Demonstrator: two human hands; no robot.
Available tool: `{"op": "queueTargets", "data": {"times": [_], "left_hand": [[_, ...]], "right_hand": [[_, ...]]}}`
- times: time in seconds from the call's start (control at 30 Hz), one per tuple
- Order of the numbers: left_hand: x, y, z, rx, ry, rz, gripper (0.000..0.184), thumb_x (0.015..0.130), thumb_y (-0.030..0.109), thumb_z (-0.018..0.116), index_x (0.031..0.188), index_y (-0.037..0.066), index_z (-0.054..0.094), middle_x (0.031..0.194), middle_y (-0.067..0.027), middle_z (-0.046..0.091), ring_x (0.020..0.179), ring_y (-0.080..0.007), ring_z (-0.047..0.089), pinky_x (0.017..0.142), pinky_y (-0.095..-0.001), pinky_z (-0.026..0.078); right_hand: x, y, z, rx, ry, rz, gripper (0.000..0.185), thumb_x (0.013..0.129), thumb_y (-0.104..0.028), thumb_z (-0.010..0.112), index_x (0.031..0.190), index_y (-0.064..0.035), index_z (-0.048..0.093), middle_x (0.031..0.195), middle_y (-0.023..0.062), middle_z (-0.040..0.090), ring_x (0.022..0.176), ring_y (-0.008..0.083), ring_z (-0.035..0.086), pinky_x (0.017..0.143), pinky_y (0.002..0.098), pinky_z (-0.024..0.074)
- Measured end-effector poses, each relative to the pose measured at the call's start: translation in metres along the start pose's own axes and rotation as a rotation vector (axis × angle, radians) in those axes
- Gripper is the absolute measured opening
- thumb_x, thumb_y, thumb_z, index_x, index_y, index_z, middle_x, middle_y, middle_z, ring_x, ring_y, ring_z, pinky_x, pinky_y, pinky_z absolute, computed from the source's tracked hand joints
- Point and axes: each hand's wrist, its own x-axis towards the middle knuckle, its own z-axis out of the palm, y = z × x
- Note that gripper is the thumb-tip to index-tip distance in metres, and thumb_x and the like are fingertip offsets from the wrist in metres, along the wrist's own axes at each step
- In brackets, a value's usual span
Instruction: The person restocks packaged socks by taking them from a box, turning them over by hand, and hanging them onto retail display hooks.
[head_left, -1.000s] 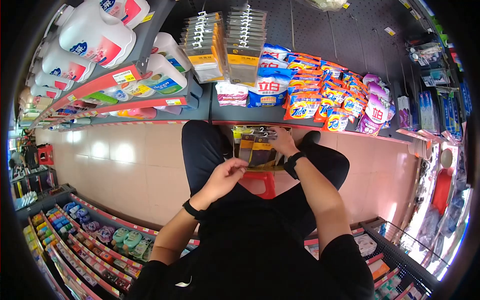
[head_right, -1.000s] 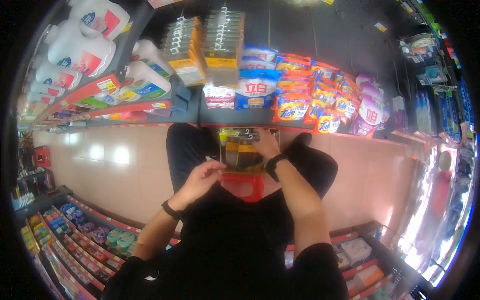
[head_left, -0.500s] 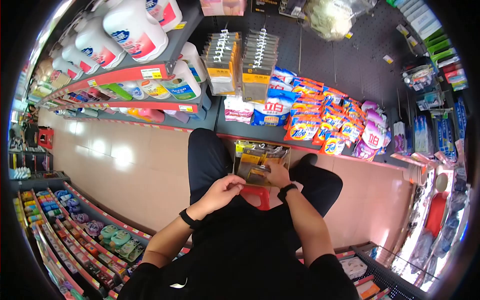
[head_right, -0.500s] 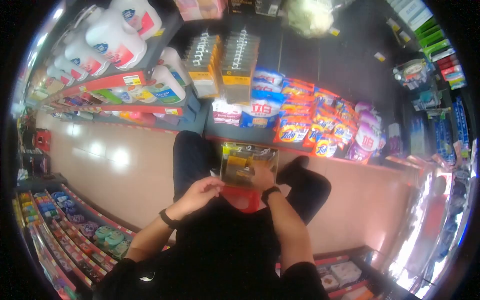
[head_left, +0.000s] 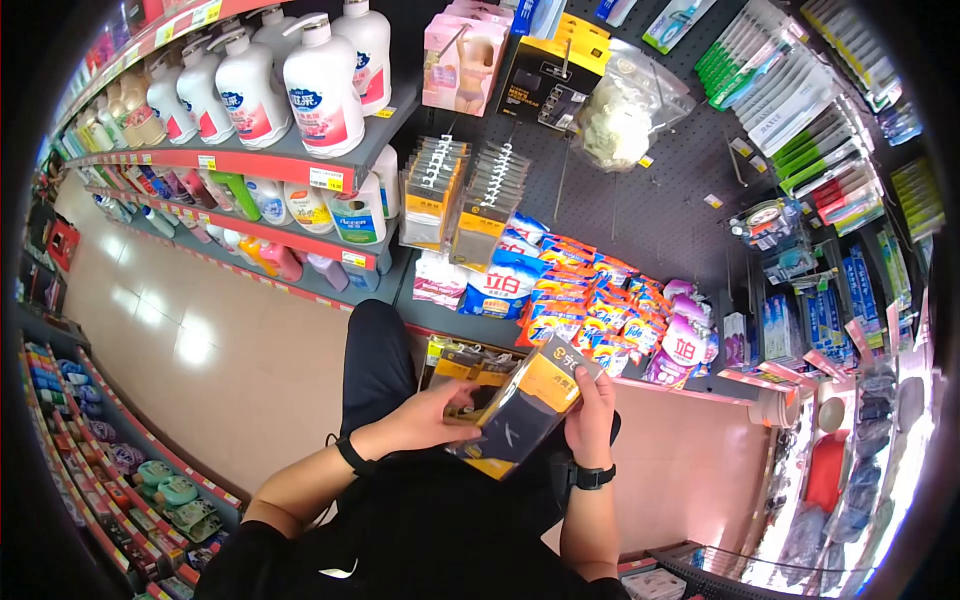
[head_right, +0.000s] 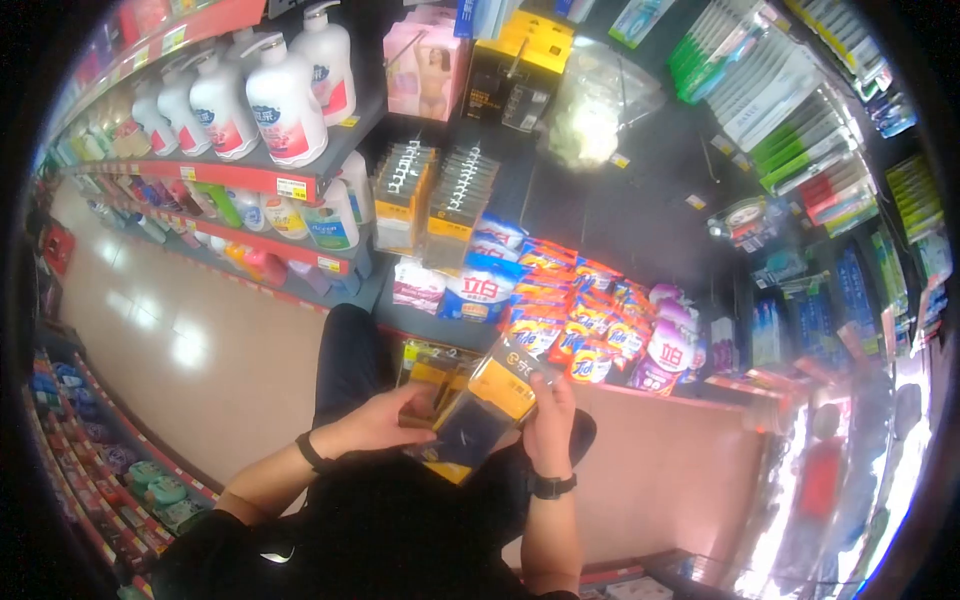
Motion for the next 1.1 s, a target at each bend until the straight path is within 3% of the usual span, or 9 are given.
{"op": "queueTargets", "data": {"times": [0.03,0.13,0.2,0.27,0.4,0.5,0.67,0.83,1.1], "left_hand": [[-0.003,0.012,0.000,-0.215,-0.119,-0.118,0.067,0.085,0.032,0.083,0.134,-0.001,0.052,0.107,-0.0099,0.066,0.099,-0.0211,0.067,0.088,-0.0334,0.053],[-0.002,0.024,0.000,-0.010,-0.374,-0.147,0.057,0.087,0.031,0.081,0.128,0.000,0.058,0.106,-0.0076,0.066,0.096,-0.0166,0.065,0.085,-0.0307,0.052],[-0.007,0.015,0.013,-0.065,-0.339,0.004,0.049,0.088,0.027,0.079,0.124,0.000,0.060,0.104,-0.0090,0.069,0.096,-0.0173,0.065,0.086,-0.0311,0.051],[-0.012,0.016,0.017,-0.084,-0.333,0.011,0.048,0.088,0.027,0.078,0.123,-0.001,0.061,0.107,-0.0106,0.071,0.097,-0.0184,0.065,0.087,-0.0320,0.051],[-0.019,0.011,0.022,-0.075,-0.293,-0.071,0.044,0.089,0.024,0.078,0.122,-0.002,0.062,0.108,-0.0097,0.072,0.099,-0.0160,0.065,0.089,-0.0309,0.051],[-0.026,0.027,0.020,-0.306,-0.180,-0.107,0.035,0.092,0.013,0.075,0.121,-0.002,0.064,0.111,-0.0047,0.071,0.103,-0.0095,0.062,0.092,-0.0289,0.051],[-0.028,0.027,0.013,-0.333,-0.203,-0.061,0.037,0.093,0.015,0.075,0.123,-0.001,0.063,0.116,-0.0049,0.071,0.106,-0.0105,0.062,0.094,-0.0295,0.050],[-0.027,0.023,0.009,-0.053,-0.311,-0.044,0.043,0.089,0.021,0.078,0.124,-0.001,0.065,0.112,-0.0065,0.073,0.103,-0.0125,0.064,0.093,-0.0301,0.050],[-0.032,0.024,0.008,-0.201,-0.237,-0.027,0.037,0.090,0.016,0.076,0.121,0.000,0.066,0.108,-0.0048,0.073,0.100,-0.0098,0.063,0.091,-0.0288,0.050]], "right_hand": [[-0.003,-0.004,0.002,0.112,0.015,0.019,0.026,0.101,-0.009,0.060,0.125,0.0002,0.061,0.119,0.0079,0.068,0.109,0.0165,0.064,0.094,0.0310,0.0502],[-0.008,-0.008,0.011,0.117,-0.012,-0.016,0.028,0.103,-0.012,0.058,0.128,-0.0004,0.059,0.123,0.0080,0.066,0.111,0.0180,0.063,0.097,0.0332,0.0499],[-0.006,0.001,0.011,0.104,0.005,-0.029,0.029,0.104,-0.015,0.056,0.129,-0.0004,0.058,0.124,0.0081,0.066,0.113,0.0178,0.062,0.099,0.0335,0.0489],[-0.008,0.004,0.019,0.138,0.042,-0.001,0.024,0.106,-0.019,0.053,0.123,-0.0032,0.062,0.114,0.0055,0.071,0.102,0.0166,0.069,0.091,0.0322,0.0545],[-0.015,0.010,0.027,0.049,-0.039,0.055,0.029,0.107,-0.018,0.051,0.131,-0.0035,0.056,0.125,0.0081,0.066,0.113,0.0183,0.065,0.095,0.0340,0.0530],[-0.023,0.006,0.033,-0.021,-0.127,0.123,0.031,0.104,-0.014,0.053,0.133,-0.0019,0.054,0.128,0.0080,0.063,0.116,0.0167,0.061,0.096,0.0316,0.0497],[-0.028,-0.001,0.048,-0.033,-0.190,0.112,0.032,0.102,-0.008,0.056,0.133,0.0000,0.054,0.129,0.0076,0.064,0.117,0.0150,0.058,0.099,0.0289,0.0454],[-0.026,-0.007,0.052,-0.071,-0.213,0.084,0.035,0.102,-0.007,0.055,0.136,0.0002,0.053,0.131,0.0075,0.063,0.118,0.0153,0.058,0.101,0.0292,0.0442],[-0.026,-0.009,0.056,-0.111,-0.231,0.106,0.035,0.103,-0.009,0.055,0.137,-0.0007,0.053,0.129,0.0061,0.063,0.117,0.0134,0.058,0.100,0.0281,0.0437]]}}
